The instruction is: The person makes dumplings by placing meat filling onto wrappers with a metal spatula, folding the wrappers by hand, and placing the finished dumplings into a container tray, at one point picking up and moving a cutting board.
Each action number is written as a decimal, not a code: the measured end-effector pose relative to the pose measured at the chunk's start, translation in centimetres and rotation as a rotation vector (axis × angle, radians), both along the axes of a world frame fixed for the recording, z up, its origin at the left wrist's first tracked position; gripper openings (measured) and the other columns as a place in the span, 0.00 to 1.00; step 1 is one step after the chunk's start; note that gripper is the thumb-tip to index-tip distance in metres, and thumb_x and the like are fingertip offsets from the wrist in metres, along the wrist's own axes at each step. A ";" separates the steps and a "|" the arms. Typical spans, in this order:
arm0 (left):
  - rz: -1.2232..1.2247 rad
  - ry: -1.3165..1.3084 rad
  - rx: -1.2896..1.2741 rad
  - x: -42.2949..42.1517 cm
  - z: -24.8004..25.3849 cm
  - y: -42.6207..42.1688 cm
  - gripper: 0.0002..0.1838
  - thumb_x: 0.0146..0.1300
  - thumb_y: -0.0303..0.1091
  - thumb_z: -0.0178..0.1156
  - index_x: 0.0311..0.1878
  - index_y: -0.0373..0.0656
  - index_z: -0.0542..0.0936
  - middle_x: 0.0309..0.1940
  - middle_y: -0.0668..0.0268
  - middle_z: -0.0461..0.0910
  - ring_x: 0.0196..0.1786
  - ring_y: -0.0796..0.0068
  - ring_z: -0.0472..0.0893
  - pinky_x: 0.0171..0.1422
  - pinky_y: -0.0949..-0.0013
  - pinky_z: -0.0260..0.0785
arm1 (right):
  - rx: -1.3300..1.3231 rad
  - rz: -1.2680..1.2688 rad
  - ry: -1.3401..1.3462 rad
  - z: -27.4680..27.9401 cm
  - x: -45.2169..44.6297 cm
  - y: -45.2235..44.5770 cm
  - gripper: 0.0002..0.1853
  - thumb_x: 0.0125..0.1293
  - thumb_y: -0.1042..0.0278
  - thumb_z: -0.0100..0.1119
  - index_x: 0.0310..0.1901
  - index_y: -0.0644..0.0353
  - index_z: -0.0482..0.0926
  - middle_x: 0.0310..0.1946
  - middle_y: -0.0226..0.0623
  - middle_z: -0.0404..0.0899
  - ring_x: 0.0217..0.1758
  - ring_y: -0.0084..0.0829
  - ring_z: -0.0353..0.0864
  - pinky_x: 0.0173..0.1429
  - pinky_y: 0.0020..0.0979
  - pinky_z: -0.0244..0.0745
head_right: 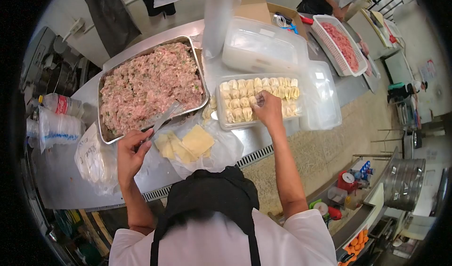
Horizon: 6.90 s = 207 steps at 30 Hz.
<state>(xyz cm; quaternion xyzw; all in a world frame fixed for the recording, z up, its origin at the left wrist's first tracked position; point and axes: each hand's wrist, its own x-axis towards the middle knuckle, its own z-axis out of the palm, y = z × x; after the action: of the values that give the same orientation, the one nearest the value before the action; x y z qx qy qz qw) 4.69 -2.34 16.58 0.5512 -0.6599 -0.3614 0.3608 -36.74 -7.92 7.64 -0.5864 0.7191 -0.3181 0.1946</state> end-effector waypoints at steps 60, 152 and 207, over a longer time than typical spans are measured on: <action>0.193 0.444 0.340 -6.2 -14.9 2.0 0.10 0.58 0.22 0.66 0.39 0.36 0.75 0.26 0.66 0.78 0.22 0.81 0.78 0.26 0.73 0.73 | 0.197 0.177 -0.666 -4.8 13.2 6.7 0.09 0.74 0.71 0.55 0.45 0.68 0.81 0.45 0.41 0.83 0.46 0.28 0.83 0.54 0.33 0.79; -0.325 0.045 0.370 1.1 -1.2 -8.2 0.20 0.54 0.14 0.61 0.50 0.38 0.87 0.34 0.61 0.82 0.36 0.72 0.80 0.40 0.65 0.72 | -0.055 -0.087 -1.853 1.5 14.2 2.7 0.28 0.81 0.57 0.36 0.70 0.72 0.62 0.69 0.50 0.68 0.72 0.44 0.68 0.78 0.46 0.60; 0.011 0.040 0.049 0.5 -0.2 1.0 0.19 0.53 0.16 0.64 0.50 0.38 0.86 0.30 0.62 0.79 0.30 0.76 0.75 0.33 0.73 0.64 | 0.043 0.095 0.036 4.1 1.3 2.9 0.15 0.51 0.79 0.72 0.40 0.63 0.78 0.39 0.40 0.81 0.36 0.31 0.80 0.41 0.33 0.78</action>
<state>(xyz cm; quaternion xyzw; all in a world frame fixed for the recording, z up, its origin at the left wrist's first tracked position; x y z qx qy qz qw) 5.18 -1.32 16.35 0.5562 -0.6406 -0.3864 0.3620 -35.49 -5.00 11.78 -0.6211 0.7004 -0.2826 0.2092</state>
